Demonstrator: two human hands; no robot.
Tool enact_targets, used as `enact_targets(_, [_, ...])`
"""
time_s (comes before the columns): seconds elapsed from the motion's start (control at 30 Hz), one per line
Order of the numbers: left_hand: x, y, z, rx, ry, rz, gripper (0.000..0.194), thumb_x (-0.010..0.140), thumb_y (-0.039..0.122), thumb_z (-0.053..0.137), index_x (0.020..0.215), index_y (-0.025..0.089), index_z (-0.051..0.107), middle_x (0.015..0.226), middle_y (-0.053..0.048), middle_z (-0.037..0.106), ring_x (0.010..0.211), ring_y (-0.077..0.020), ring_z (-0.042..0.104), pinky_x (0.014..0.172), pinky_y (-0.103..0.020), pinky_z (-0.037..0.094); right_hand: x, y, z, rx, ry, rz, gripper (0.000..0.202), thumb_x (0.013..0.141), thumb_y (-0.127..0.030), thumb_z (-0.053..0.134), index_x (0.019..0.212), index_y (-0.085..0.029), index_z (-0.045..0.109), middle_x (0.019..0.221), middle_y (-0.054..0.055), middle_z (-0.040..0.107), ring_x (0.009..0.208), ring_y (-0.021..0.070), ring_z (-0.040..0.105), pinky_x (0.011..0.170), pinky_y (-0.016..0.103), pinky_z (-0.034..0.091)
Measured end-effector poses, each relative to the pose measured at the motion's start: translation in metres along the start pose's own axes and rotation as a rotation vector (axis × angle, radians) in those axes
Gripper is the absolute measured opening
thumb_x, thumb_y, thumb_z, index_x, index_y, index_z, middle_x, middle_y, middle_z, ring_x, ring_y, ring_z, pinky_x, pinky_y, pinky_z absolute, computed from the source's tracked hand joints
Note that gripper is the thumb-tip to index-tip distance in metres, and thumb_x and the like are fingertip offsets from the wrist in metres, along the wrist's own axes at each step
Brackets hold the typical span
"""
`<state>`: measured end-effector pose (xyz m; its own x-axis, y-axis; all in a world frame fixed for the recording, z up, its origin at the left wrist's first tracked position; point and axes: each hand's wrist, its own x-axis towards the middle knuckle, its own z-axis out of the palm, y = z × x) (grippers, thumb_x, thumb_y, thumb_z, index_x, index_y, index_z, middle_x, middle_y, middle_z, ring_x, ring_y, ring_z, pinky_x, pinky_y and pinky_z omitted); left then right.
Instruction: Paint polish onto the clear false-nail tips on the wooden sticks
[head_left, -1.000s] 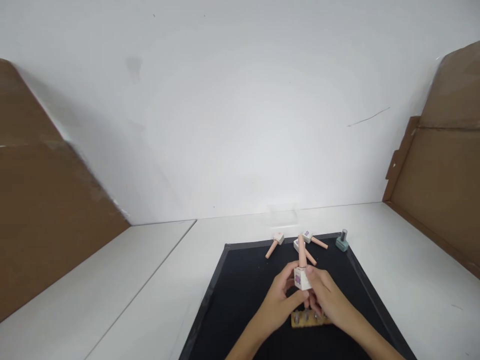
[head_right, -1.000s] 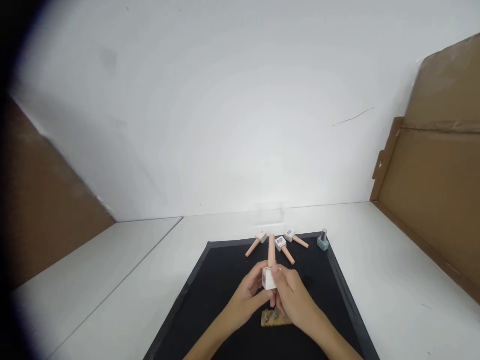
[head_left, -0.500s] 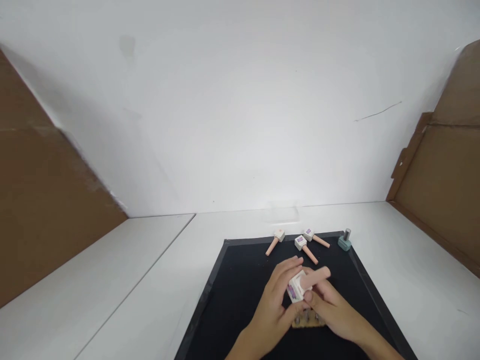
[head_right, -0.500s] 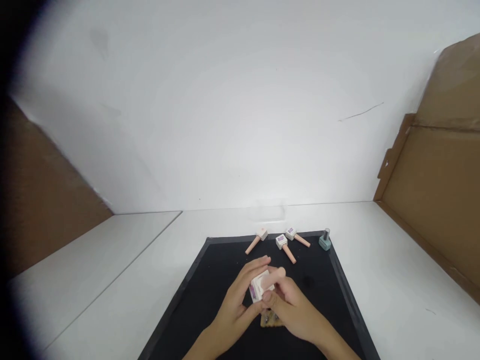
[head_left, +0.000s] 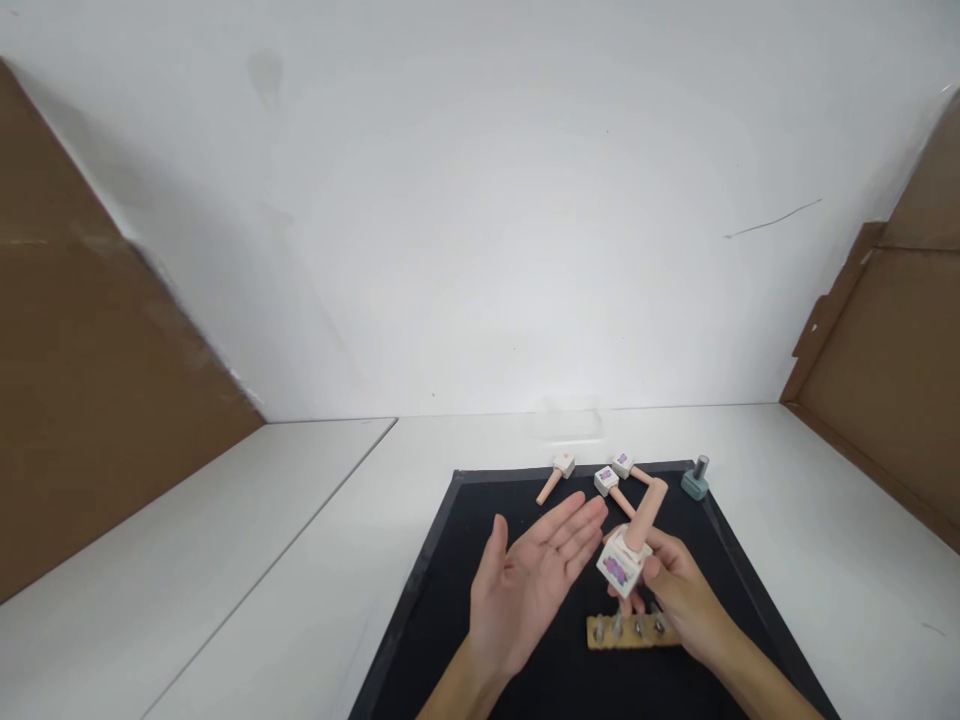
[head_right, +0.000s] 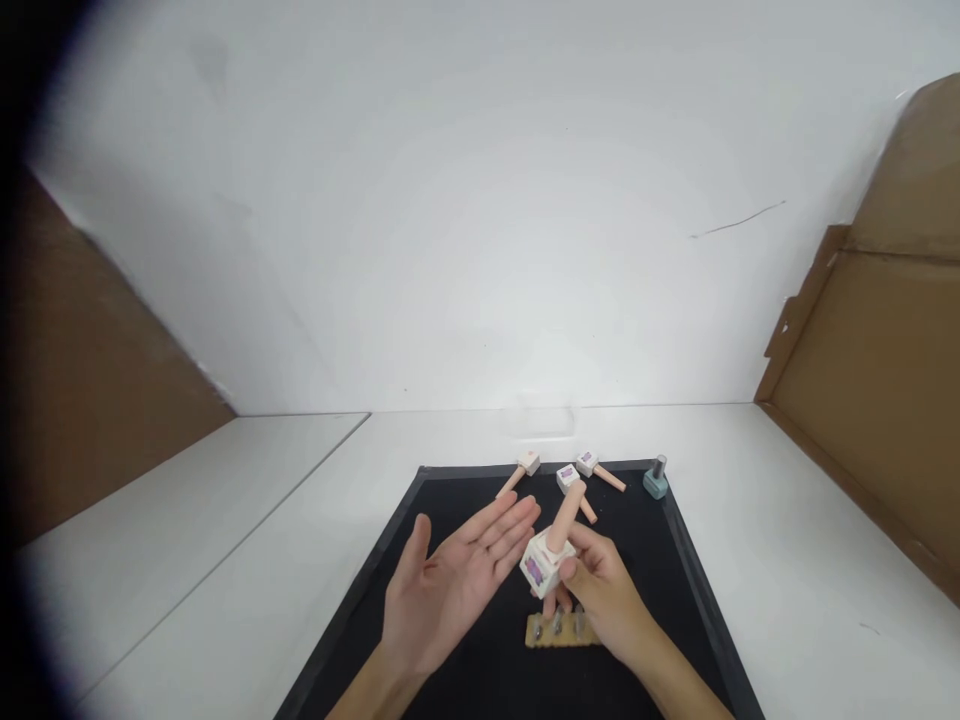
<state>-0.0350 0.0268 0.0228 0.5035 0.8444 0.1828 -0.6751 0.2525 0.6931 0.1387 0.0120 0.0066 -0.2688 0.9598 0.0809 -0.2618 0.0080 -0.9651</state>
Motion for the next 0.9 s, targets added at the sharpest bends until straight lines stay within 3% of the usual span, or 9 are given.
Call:
enact_targets(0.07, [0.0, -0.006, -0.001, 0.1, 0.003, -0.01, 0.068, 0.081, 0.067, 0.043, 0.121, 0.016, 0.063, 0.133, -0.016, 0.058, 0.132, -0.0341, 0.042, 0.113, -0.051, 0.026, 0.001, 0.001, 0.0, -0.005, 0.012, -0.001, 0.065, 0.06, -0.076, 0.064, 0.083, -0.016, 0.065, 0.059, -0.001, 0.056, 0.041, 0.0092, 0.049, 0.04, 0.02, 0.03])
enact_targets(0.17, [-0.003, -0.021, -0.002, 0.466, 0.013, 0.022, 0.067, 0.07, 0.057, 0.068, 0.125, 0.019, 0.06, 0.133, -0.015, 0.058, 0.125, -0.0356, 0.049, 0.107, -0.048, 0.037, 0.0, 0.004, 0.003, -0.01, 0.014, 0.006, 0.062, 0.057, -0.073, 0.069, 0.082, -0.017, 0.064, 0.061, -0.001, 0.057, 0.042, 0.0078, 0.047, 0.039, 0.018, 0.03])
enact_targets(0.27, [-0.006, -0.032, -0.004, 0.872, 0.085, 0.138, 0.059, 0.074, 0.047, 0.069, 0.125, 0.02, 0.059, 0.128, -0.014, 0.062, 0.114, -0.0323, 0.059, 0.1, -0.044, 0.045, -0.001, 0.006, 0.007, -0.012, 0.007, 0.016, 0.061, 0.055, -0.072, 0.071, 0.08, -0.017, 0.063, 0.061, -0.002, 0.058, 0.043, 0.0061, 0.043, 0.04, 0.017, 0.031])
enact_targets(0.37, [-0.006, -0.034, -0.008, 1.192, 0.077, 0.362, 0.049, 0.08, 0.034, 0.065, 0.126, 0.021, 0.058, 0.124, -0.013, 0.065, 0.11, -0.0275, 0.062, 0.096, -0.039, 0.049, -0.002, 0.003, 0.005, -0.035, 0.01, 0.008, 0.06, 0.058, -0.069, 0.072, 0.09, -0.019, 0.063, 0.064, -0.001, 0.059, 0.044, 0.0069, 0.043, 0.041, 0.017, 0.035])
enact_targets(0.43, [-0.004, -0.03, -0.012, 1.369, 0.05, 0.543, 0.05, 0.083, 0.022, 0.06, 0.131, 0.023, 0.051, 0.124, -0.012, 0.064, 0.112, -0.0243, 0.061, 0.095, -0.036, 0.05, -0.002, -0.004, -0.001, -0.162, 0.066, -0.104, 0.06, 0.064, -0.066, 0.071, 0.101, -0.021, 0.06, 0.067, -0.001, 0.061, 0.049, 0.0105, 0.051, 0.045, 0.02, 0.041])
enact_targets(0.53, [-0.002, -0.026, -0.016, 1.552, -0.017, 0.727, 0.056, 0.083, 0.01, 0.052, 0.136, 0.023, 0.043, 0.123, -0.011, 0.065, 0.111, -0.0213, 0.061, 0.094, -0.036, 0.051, -0.003, -0.016, -0.01, -0.574, 0.24, -0.417, 0.044, 0.083, -0.059, 0.054, 0.105, -0.02, 0.057, 0.063, -0.002, 0.058, 0.052, 0.0134, 0.054, 0.049, 0.022, 0.045])
enact_targets(0.6, [-0.001, -0.024, -0.017, 1.592, -0.062, 0.708, 0.054, 0.081, 0.007, 0.052, 0.132, 0.022, 0.046, 0.121, -0.011, 0.066, 0.108, -0.0209, 0.062, 0.09, -0.035, 0.052, -0.005, -0.022, -0.015, -0.8, 0.288, -0.56, 0.032, 0.093, -0.048, 0.044, 0.091, -0.019, 0.059, 0.055, -0.004, 0.051, 0.045, 0.0116, 0.049, 0.043, 0.02, 0.041])
enact_targets(0.7, [-0.003, -0.024, -0.014, 1.523, -0.077, 0.552, 0.04, 0.078, 0.013, 0.058, 0.118, 0.02, 0.054, 0.113, -0.012, 0.069, 0.098, -0.021, 0.066, 0.083, -0.033, 0.054, -0.008, -0.028, -0.015, -0.93, 0.297, -0.637, 0.034, 0.095, -0.031, 0.043, 0.065, -0.02, 0.052, 0.049, -0.006, 0.044, 0.039, 0.0092, 0.041, 0.038, 0.019, 0.034])
enact_targets(0.9, [-0.005, -0.022, -0.007, 1.202, 0.02, 0.265, 0.031, 0.076, 0.043, 0.065, 0.09, 0.016, 0.063, 0.077, -0.006, 0.07, 0.066, -0.0166, 0.062, 0.062, -0.025, 0.049, -0.013, -0.028, -0.008, -1.024, 0.344, -0.77, 0.035, 0.093, -0.017, 0.043, 0.058, -0.02, 0.047, 0.045, -0.006, 0.041, 0.036, 0.0083, 0.042, 0.038, 0.02, 0.032])
